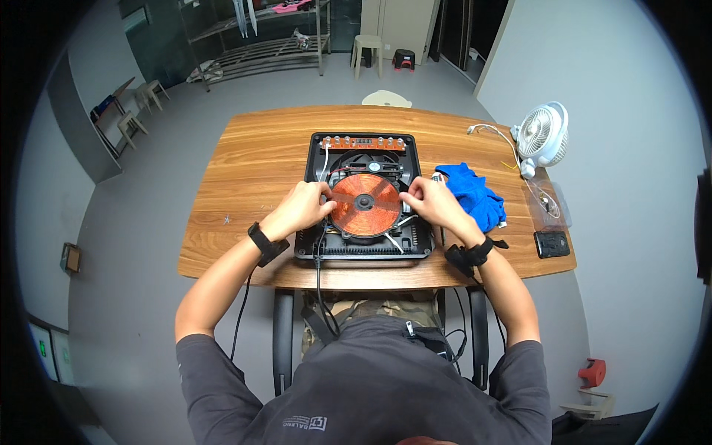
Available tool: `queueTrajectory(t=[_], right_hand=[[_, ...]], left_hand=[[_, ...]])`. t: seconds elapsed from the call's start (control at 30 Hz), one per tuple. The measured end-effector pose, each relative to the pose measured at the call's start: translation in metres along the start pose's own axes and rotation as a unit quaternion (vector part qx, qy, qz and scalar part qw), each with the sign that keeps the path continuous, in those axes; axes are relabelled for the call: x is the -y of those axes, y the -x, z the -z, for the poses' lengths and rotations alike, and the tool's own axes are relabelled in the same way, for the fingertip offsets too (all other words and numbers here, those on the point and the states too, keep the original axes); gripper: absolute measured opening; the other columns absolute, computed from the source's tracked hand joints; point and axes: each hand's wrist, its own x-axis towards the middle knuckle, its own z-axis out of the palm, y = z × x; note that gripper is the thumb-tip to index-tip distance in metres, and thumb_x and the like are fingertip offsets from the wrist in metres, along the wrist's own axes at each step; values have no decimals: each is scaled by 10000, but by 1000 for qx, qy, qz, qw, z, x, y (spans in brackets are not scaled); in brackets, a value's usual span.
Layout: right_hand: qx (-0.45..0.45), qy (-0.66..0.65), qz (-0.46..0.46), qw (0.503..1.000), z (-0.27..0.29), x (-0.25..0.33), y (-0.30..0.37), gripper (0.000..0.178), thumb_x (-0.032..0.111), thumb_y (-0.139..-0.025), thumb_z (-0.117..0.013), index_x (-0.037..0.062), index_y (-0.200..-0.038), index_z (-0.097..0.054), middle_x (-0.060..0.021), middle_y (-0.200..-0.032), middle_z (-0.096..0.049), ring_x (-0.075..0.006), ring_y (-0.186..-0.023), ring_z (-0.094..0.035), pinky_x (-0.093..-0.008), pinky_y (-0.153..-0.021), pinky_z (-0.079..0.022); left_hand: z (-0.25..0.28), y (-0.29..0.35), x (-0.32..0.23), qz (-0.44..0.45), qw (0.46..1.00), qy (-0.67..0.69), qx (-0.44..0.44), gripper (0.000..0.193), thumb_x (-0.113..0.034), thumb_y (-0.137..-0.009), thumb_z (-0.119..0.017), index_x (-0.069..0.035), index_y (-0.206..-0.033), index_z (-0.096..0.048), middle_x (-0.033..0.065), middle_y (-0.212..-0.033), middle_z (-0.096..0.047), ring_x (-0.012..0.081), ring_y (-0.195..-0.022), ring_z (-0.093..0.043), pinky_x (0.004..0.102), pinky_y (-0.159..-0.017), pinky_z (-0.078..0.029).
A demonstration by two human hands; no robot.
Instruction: The person removes the top cover of a black electronic device on a wooden table, then uses a screwdriver to remove screws and detach internal components including a copper heatsink and circuit board. The person places removed parts on the table and continues unscrewing and removing additional components.
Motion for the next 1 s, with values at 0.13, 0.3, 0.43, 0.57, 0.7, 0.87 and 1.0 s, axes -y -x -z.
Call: queueTrajectory(t=[0.13,0.3,0.43,0.57,0.7,0.87,1.0], right_hand=[[1,56,-21,998,-9,21,9,378,384,-909,-711,19,-808,-705,-196,-743,-707,-385,-720,-700,-469,-667,-543],[-29,56,-30,998,-16,23,17,377,396,-910,-710,28,-834,-679,-174,-742,-706,-379,-743,-703,-487,-678,-541],[-55,52,-15,997,-22,18,20,380,404,-910,-714,35,-957,-638,-153,-769,-709,-384,-781,-703,-494,-703,-540],[-42,33,-32,998,-20,21,21,385,403,-899,-727,35,-969,-639,-126,-762,-713,-352,-775,-709,-481,-690,-536],[-62,14,-39,997,-24,15,22,372,390,-877,-747,33,-932,-656,-108,-751,-716,-337,-758,-713,-464,-679,-538],[-39,18,-63,997,-21,19,21,378,387,-874,-759,36,-995,-693,-91,-789,-731,-287,-769,-724,-410,-677,-544],[-23,15,-80,996,-19,23,21,378,362,-865,-775,24,-1015,-694,-92,-797,-733,-279,-767,-724,-405,-685,-548]], left_hand=[[0,-3,-6,30,1000,-9,-1,277,-209,-886,-715,55,-967,-696,274,-863,-715,423,-864,-717,468,-797,-572],[-11,-8,3,43,998,-33,-23,299,-226,-883,-722,64,-955,-691,298,-872,-705,447,-893,-706,482,-820,-567],[-13,-17,12,50,997,-56,16,337,-274,-892,-721,56,-960,-719,296,-887,-710,435,-897,-710,492,-826,-566],[-15,-20,15,58,996,-58,28,349,-294,-901,-710,51,-950,-733,288,-868,-713,425,-882,-715,488,-807,-567],[-14,-19,10,64,996,-50,33,350,-300,-905,-705,49,-924,-733,284,-834,-710,425,-855,-715,488,-791,-565],[-13,-23,17,59,996,-52,42,343,-301,-915,-695,38,-865,-725,242,-762,-705,383,-775,-716,457,-729,-561],[0,-23,6,47,991,-96,81,340,-291,-938,-679,29,-828,-713,159,-671,-707,276,-655,-724,386,-640,-558]])
